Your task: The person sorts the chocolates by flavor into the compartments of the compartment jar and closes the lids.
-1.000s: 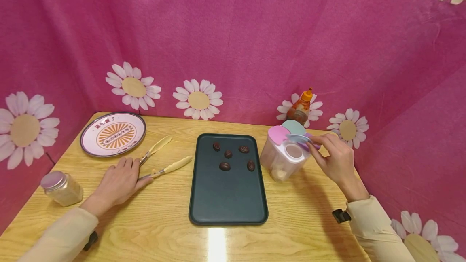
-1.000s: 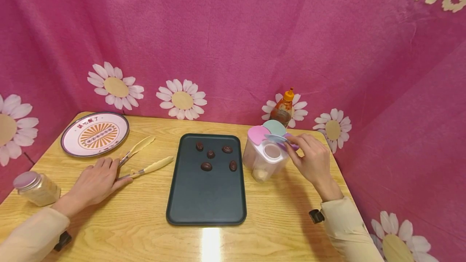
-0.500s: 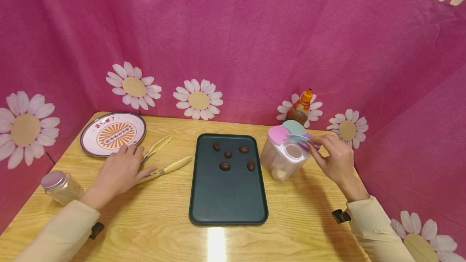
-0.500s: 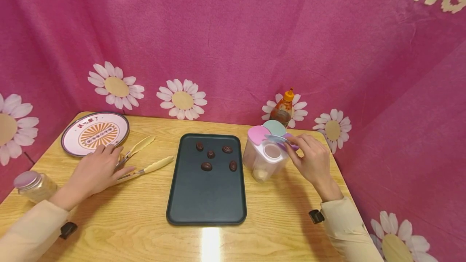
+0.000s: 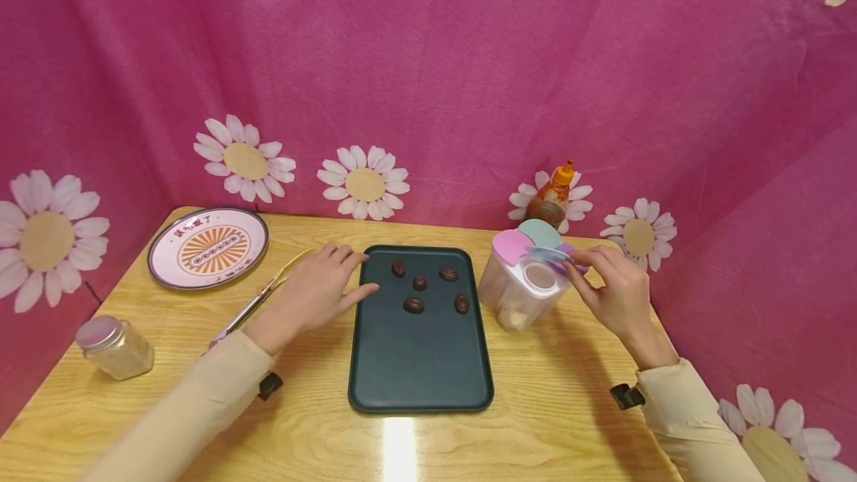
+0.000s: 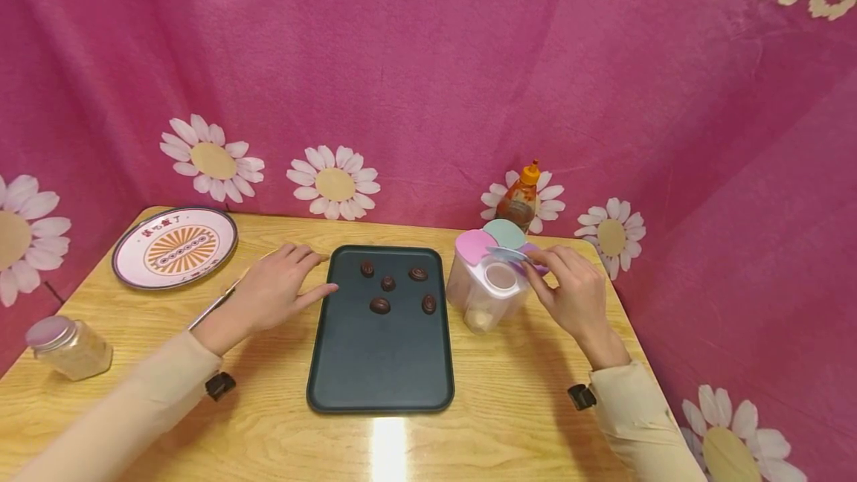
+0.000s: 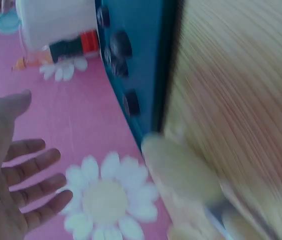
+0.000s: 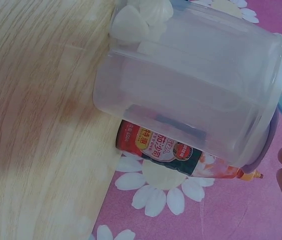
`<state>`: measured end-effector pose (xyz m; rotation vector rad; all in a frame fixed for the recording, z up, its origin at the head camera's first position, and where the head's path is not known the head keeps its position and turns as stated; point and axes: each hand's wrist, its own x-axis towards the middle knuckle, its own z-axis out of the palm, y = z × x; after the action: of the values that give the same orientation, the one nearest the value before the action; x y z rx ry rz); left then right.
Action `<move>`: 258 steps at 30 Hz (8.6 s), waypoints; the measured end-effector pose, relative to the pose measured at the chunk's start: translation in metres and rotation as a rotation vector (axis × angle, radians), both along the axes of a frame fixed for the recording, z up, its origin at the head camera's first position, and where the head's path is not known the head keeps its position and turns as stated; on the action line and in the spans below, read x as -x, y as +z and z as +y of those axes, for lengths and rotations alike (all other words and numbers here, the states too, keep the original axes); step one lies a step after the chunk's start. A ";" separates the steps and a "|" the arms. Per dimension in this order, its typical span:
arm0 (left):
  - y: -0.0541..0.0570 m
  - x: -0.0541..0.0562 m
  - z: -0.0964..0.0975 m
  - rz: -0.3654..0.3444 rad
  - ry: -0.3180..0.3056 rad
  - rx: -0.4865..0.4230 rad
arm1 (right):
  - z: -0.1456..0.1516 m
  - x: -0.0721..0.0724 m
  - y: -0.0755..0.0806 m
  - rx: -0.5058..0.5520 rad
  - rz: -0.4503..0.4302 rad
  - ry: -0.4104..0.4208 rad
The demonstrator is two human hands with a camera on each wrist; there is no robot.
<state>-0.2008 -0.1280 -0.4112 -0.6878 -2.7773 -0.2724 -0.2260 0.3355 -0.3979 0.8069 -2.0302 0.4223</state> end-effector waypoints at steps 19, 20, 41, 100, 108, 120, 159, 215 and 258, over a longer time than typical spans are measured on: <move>0.009 0.039 0.138 0.021 -0.372 -0.325 | -0.001 -0.001 -0.001 0.007 -0.007 -0.003; 0.010 0.041 0.144 0.029 -0.378 -0.356 | -0.002 -0.001 -0.001 0.008 -0.007 -0.003; 0.011 0.053 0.213 -0.005 -0.398 -0.541 | -0.004 -0.003 -0.001 0.003 -0.013 0.003; -0.008 0.043 0.213 0.002 -0.458 -0.441 | -0.013 -0.024 -0.036 0.099 -0.051 0.049; -0.007 0.035 0.213 0.024 -0.408 -0.437 | -0.004 -0.013 -0.031 0.200 -0.199 0.093; -0.017 0.030 0.226 0.179 -0.282 -0.438 | 0.007 0.027 -0.029 0.258 -0.391 0.019; -0.010 0.057 0.192 0.017 -0.289 -0.458 | 0.011 -0.025 -0.031 0.044 -0.188 -0.001; -0.010 0.057 0.207 0.148 -0.545 -0.326 | -0.002 -0.013 -0.022 -0.128 -0.140 0.019; 0.014 0.072 0.225 0.082 -0.385 -0.391 | 0.006 -0.002 -0.009 0.169 -0.153 0.074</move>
<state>-0.2725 0.0968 -0.3969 -1.0885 -2.3893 -0.8154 -0.2239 0.3414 -0.4065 0.7670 -2.0756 0.7068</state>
